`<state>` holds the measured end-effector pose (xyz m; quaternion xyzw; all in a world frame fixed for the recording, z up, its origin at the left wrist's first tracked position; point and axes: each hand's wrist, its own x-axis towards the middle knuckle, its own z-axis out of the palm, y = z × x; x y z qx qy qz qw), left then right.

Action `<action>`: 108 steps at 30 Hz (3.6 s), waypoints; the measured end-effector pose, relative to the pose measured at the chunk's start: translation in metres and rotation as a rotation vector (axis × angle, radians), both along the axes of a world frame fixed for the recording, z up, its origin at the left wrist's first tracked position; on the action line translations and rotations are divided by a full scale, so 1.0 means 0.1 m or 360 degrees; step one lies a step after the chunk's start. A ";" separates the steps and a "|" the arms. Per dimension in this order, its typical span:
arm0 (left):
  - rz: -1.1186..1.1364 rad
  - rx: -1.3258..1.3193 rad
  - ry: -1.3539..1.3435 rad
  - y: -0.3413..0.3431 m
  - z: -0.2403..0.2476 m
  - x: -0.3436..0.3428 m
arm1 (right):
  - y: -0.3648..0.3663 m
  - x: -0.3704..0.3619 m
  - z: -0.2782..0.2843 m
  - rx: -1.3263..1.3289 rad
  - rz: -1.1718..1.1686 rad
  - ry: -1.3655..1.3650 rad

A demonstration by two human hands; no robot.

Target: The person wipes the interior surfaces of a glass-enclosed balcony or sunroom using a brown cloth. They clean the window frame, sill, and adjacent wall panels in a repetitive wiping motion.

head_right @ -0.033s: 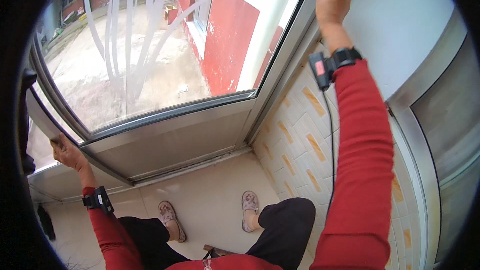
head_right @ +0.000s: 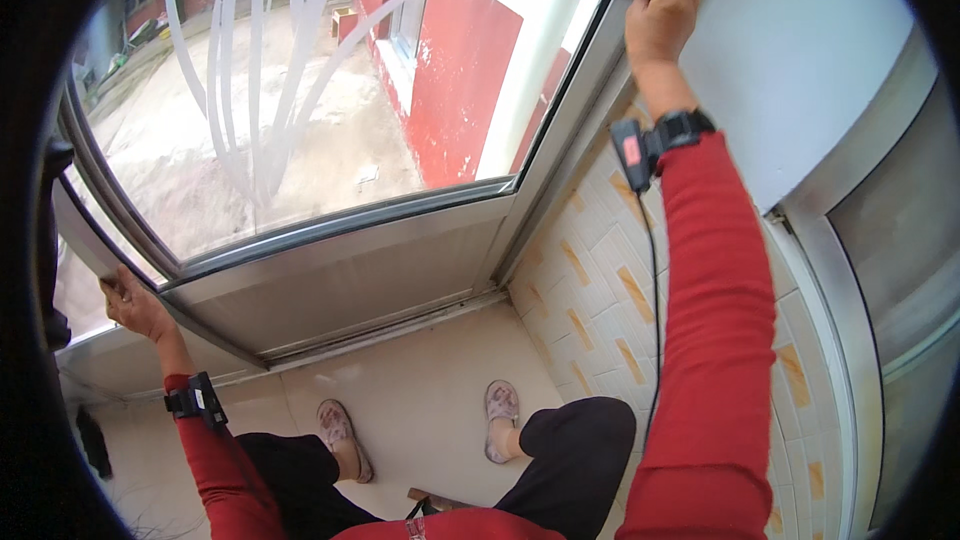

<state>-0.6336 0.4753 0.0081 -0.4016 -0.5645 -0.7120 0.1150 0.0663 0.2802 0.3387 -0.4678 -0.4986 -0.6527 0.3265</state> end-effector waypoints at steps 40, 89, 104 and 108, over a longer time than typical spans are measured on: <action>-0.0270 -0.0114 -0.0315 -0.26 0.30 0.32 | 0.42 -2.49 -3.86 0.0015 0.0590 0.2136; -0.0806 -0.0402 0.1015 -0.88 0.38 1.60 | 0.12 -0.78 -5.63 0.0132 0.0113 0.2365; -0.0765 -0.0583 0.1188 -0.93 0.35 1.58 | -0.64 -0.28 -7.86 0.0046 0.0239 0.3786; -0.0656 -0.0617 0.1232 -0.96 0.36 1.62 | -0.48 -0.37 -7.62 -0.1525 -0.0140 0.2862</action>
